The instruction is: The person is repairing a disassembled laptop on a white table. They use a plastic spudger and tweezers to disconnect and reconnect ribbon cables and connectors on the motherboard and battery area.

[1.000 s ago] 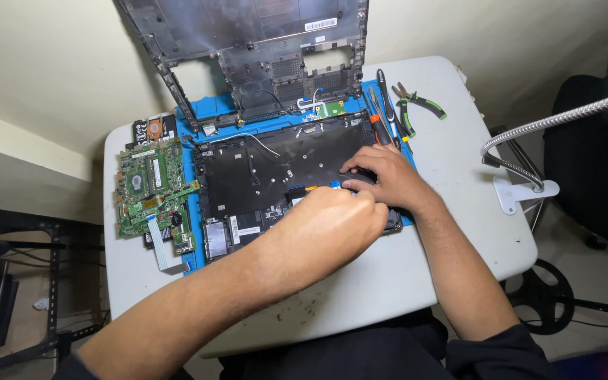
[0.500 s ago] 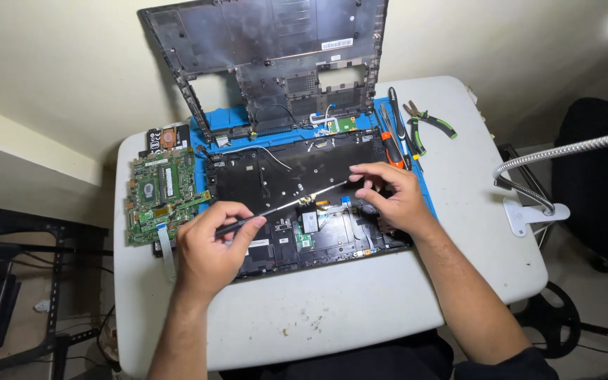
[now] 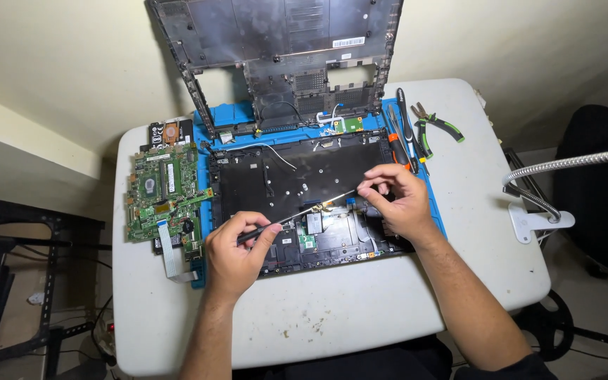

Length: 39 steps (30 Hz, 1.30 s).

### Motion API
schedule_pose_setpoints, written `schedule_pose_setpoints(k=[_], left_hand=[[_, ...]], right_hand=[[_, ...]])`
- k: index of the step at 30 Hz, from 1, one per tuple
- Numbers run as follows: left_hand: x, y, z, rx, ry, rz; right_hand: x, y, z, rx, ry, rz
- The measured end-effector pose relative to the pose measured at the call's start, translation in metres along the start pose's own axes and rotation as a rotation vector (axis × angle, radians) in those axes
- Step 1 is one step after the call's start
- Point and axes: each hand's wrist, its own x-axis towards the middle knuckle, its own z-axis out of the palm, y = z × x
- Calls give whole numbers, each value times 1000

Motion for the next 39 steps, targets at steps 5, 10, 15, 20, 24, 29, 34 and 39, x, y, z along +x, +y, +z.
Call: schedule_pose_setpoints(k=[5,10,15,20,24,29,34,39], left_hand=[[-2,-4,15,13,22,38],[-4,-3,23,10,12,46],[-7,-5,23,-16,10,35],[-13,-6,20,-5,53,42],[-24,-19,3,76,186,49],[-53,-32,-27,347,284,-171],[-87,-45,-36,512,208,-334],[-107,-39,-32,644,150,-447]], right_hand=[[7,-35,16,-184,29,-325],[8,-41,24,-317,-66,-478],[7,-33,22,-368,-41,-579],[6,-35,23,-332,-53,-575],[5,-29,17,-288,-2,-518],[6,-26,-11,-472,56,-340],[12,-23,-25,-649,101,-131],[11,-9,-35,-758,150,-34]])
